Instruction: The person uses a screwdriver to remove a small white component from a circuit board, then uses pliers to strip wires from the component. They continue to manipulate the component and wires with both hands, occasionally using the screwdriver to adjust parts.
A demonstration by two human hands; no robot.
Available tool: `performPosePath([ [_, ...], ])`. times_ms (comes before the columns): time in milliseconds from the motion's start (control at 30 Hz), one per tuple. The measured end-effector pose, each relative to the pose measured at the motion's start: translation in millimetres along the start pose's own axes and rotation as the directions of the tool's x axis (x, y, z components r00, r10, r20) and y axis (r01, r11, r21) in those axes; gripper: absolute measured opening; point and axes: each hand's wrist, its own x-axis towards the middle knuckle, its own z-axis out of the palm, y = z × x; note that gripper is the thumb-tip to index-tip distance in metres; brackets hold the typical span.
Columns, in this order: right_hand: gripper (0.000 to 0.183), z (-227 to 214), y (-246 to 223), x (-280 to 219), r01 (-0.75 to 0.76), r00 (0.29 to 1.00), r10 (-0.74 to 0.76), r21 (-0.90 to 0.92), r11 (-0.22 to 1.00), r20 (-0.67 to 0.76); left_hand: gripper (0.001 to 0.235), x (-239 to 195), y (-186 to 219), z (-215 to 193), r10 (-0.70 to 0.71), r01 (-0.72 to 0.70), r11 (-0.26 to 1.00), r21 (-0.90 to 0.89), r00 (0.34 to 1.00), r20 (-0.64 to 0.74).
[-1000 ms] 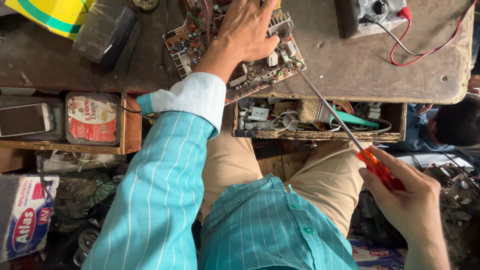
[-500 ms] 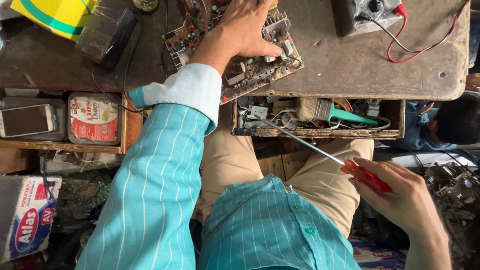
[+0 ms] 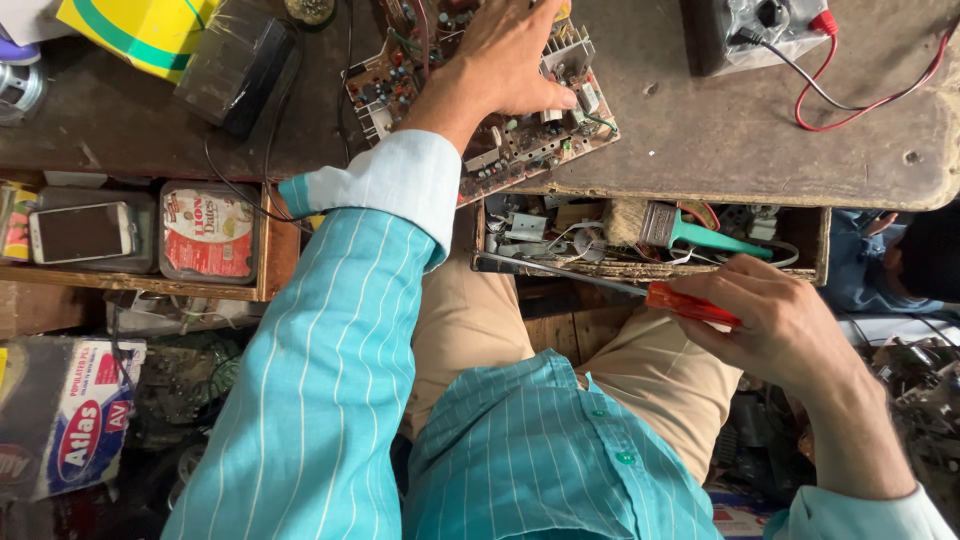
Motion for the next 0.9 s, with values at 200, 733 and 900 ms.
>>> performPosePath([
  [200,0.035,13,23,10,0.045,0.999,-0.045,0.011,0.999,-0.013,0.096,3,-3,1,0.002,-0.001,0.999,-0.040,1.000,0.016],
  [733,0.032,14,25,6,-0.096,0.983,0.104,0.063,0.993,-0.152,0.112,-28,28,-44,0.083,-0.085,0.995,-0.054,0.996,-0.033],
  [900,0.034,7,-4,29,-0.135,0.968,0.154,0.106,0.985,-0.200,0.147,-73,52,-54,-0.069,0.058,0.996,0.072,0.986,0.151],
])
